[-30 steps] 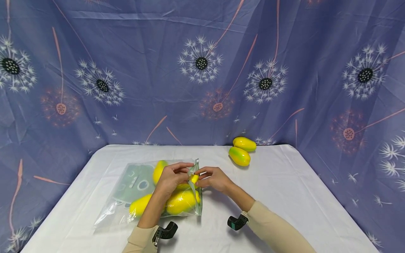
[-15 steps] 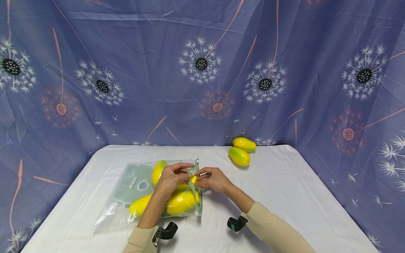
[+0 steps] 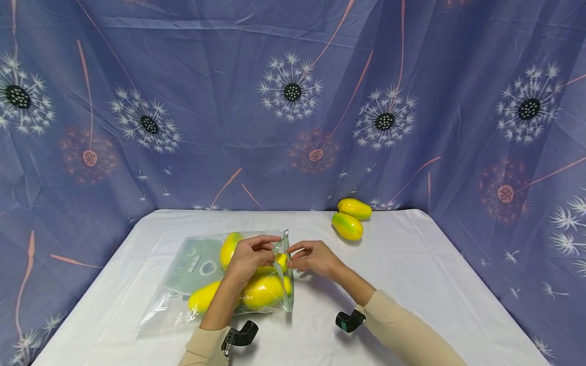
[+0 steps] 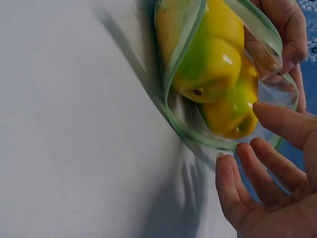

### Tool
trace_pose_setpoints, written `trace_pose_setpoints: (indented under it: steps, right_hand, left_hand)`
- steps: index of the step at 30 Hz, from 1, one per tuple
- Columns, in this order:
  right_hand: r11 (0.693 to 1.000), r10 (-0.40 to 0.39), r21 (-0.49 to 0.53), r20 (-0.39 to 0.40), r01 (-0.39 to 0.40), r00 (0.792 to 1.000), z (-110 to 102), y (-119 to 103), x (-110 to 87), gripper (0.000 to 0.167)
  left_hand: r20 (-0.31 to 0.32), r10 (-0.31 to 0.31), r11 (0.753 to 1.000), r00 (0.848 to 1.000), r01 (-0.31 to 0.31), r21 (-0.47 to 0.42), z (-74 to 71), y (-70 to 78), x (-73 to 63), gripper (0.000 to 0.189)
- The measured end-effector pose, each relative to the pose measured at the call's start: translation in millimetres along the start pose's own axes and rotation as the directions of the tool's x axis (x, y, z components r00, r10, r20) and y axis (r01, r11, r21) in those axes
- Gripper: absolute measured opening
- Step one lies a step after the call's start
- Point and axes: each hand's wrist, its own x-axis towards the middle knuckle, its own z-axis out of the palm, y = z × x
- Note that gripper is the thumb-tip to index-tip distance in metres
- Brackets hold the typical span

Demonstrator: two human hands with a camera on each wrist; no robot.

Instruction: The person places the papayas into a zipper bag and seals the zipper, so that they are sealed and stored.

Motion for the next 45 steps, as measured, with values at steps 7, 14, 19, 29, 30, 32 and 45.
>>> trace_pose_setpoints:
  steps: [7,14,19,29,30,32,45]
  right_hand:
    - [1.0,0.015,0.008,-0.031,-0.014,0.999,-21,-2,-8.4,0.048]
    - [0.999,0.051,0.004,-0.074,-0.051,0.996,-49,-4,-16.0,0.049]
    - [0.997,0.078,-0.007,-0.132,-0.08,0.988,-70,-11,-20.3,0.053]
    - [0.995,0.067,-0.054,-0.27,-0.085,0.961,-109,-14,-25.7,0.066]
    - [0.994,0.063,-0.066,-0.289,-0.085,0.955,-113,-14,-26.2,0.066]
    - [0.991,0.048,-0.105,-0.33,-0.088,0.943,-119,-13,-26.5,0.066]
    - [0.972,-0.001,-0.203,-0.495,-0.115,0.869,-141,9,-23.4,0.067]
  left_hand:
    - [-0.008,-0.008,1.0,1.0,0.008,0.01,0.4,-0.3,-0.4,0.042]
    - [-0.014,-0.009,1.0,1.0,0.01,0.017,-0.4,0.6,-0.4,0.042]
    - [-0.021,-0.009,1.0,1.0,0.009,0.025,-0.4,1.6,-0.3,0.042]
    - [-0.024,-0.02,1.0,1.0,0.02,0.019,-0.9,0.8,0.3,0.041]
    - [-0.026,-0.022,1.0,0.999,0.023,0.018,-0.9,0.9,0.1,0.042]
    - [-0.027,-0.023,1.0,0.999,0.023,0.017,-1.0,1.0,0.2,0.042]
    - [-0.021,-0.023,1.0,1.0,0.023,0.011,-1.3,1.5,-0.4,0.042]
